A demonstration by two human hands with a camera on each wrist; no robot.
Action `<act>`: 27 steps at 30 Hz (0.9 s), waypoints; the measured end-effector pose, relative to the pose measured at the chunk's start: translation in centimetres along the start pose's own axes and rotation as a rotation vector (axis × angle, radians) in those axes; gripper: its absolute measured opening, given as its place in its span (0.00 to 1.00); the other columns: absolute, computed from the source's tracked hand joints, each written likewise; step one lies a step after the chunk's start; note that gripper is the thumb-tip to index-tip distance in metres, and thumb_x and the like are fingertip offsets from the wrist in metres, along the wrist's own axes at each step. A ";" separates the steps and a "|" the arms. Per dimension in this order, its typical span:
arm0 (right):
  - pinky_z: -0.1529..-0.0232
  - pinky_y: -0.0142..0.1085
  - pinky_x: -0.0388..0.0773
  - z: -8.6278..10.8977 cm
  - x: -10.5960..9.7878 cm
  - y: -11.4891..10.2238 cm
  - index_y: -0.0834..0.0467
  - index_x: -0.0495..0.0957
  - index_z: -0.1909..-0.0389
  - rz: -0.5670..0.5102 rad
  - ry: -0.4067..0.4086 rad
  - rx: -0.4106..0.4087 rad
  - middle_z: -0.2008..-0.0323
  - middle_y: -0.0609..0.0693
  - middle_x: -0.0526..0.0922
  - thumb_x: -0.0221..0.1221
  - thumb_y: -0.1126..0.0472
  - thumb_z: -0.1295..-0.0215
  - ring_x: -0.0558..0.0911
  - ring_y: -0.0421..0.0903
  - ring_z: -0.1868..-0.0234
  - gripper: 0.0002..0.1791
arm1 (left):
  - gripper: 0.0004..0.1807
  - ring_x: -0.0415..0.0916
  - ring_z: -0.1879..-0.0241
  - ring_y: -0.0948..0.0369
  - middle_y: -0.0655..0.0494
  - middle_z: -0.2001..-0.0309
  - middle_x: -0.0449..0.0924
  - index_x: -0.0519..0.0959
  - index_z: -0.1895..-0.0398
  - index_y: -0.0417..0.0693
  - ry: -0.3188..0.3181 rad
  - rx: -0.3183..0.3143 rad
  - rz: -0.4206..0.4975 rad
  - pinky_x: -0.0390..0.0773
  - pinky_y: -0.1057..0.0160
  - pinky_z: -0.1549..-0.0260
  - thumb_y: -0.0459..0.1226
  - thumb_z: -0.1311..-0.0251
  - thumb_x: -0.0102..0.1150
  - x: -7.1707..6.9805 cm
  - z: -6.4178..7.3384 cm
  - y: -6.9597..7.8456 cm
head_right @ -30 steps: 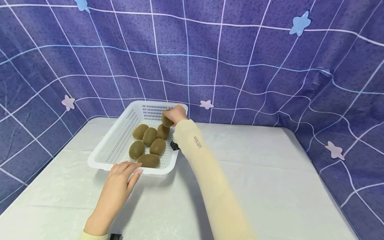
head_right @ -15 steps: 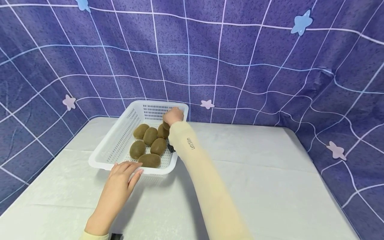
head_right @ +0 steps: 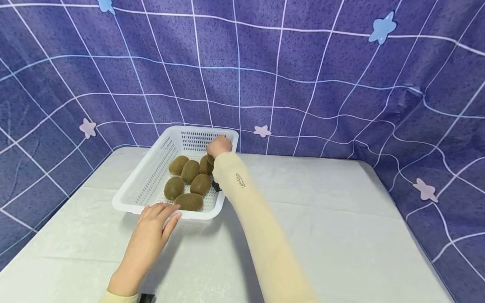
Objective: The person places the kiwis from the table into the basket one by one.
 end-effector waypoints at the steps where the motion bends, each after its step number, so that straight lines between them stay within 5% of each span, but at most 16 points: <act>1: 0.71 0.34 0.76 0.0 0.0 0.0 0.66 0.78 0.56 0.009 0.004 0.002 0.58 0.58 0.81 0.59 0.60 0.38 0.77 0.48 0.67 0.15 | 0.13 0.75 0.52 0.46 0.46 0.60 0.80 0.81 0.55 0.37 -0.003 -0.001 0.001 0.63 0.36 0.41 0.37 0.40 0.63 0.0 0.0 0.0; 8: 0.75 0.32 0.70 -0.2 0.1 0.0 0.63 0.74 0.68 0.023 0.001 0.012 0.67 0.54 0.75 0.55 0.64 0.37 0.72 0.46 0.72 0.05 | 0.13 0.74 0.50 0.46 0.46 0.58 0.80 0.81 0.54 0.38 -0.019 -0.011 0.005 0.63 0.37 0.40 0.37 0.39 0.63 -0.1 -0.1 0.1; 16: 0.74 0.31 0.69 0.0 0.1 -0.4 0.68 0.77 0.59 0.066 -0.043 -0.035 0.59 0.58 0.79 0.56 0.63 0.36 0.72 0.46 0.70 0.12 | 0.13 0.74 0.51 0.46 0.45 0.59 0.80 0.81 0.54 0.37 -0.010 -0.007 0.007 0.63 0.36 0.41 0.36 0.39 0.63 -0.2 -0.1 0.2; 20: 0.74 0.32 0.68 0.1 -0.1 -0.7 0.63 0.72 0.72 0.060 -0.042 -0.062 0.67 0.54 0.74 0.56 0.64 0.37 0.69 0.45 0.72 0.07 | 0.13 0.74 0.51 0.45 0.45 0.59 0.80 0.81 0.54 0.37 -0.019 -0.010 0.008 0.62 0.36 0.40 0.36 0.39 0.63 -0.1 -0.1 0.1; 27: 0.75 0.31 0.66 0.2 -0.5 -0.7 0.54 0.57 0.84 0.040 -0.055 -0.050 0.78 0.47 0.61 0.57 0.64 0.37 0.63 0.42 0.79 0.21 | 0.14 0.74 0.50 0.45 0.45 0.58 0.80 0.81 0.54 0.36 -0.035 -0.019 0.008 0.61 0.37 0.39 0.37 0.39 0.63 0.1 0.0 0.0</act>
Point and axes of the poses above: each hand's wrist, its own z-axis away from the middle knuckle, its own x-axis out of the palm, y = z × x, the point moved 7 cm from there along -z, towards the middle knuckle
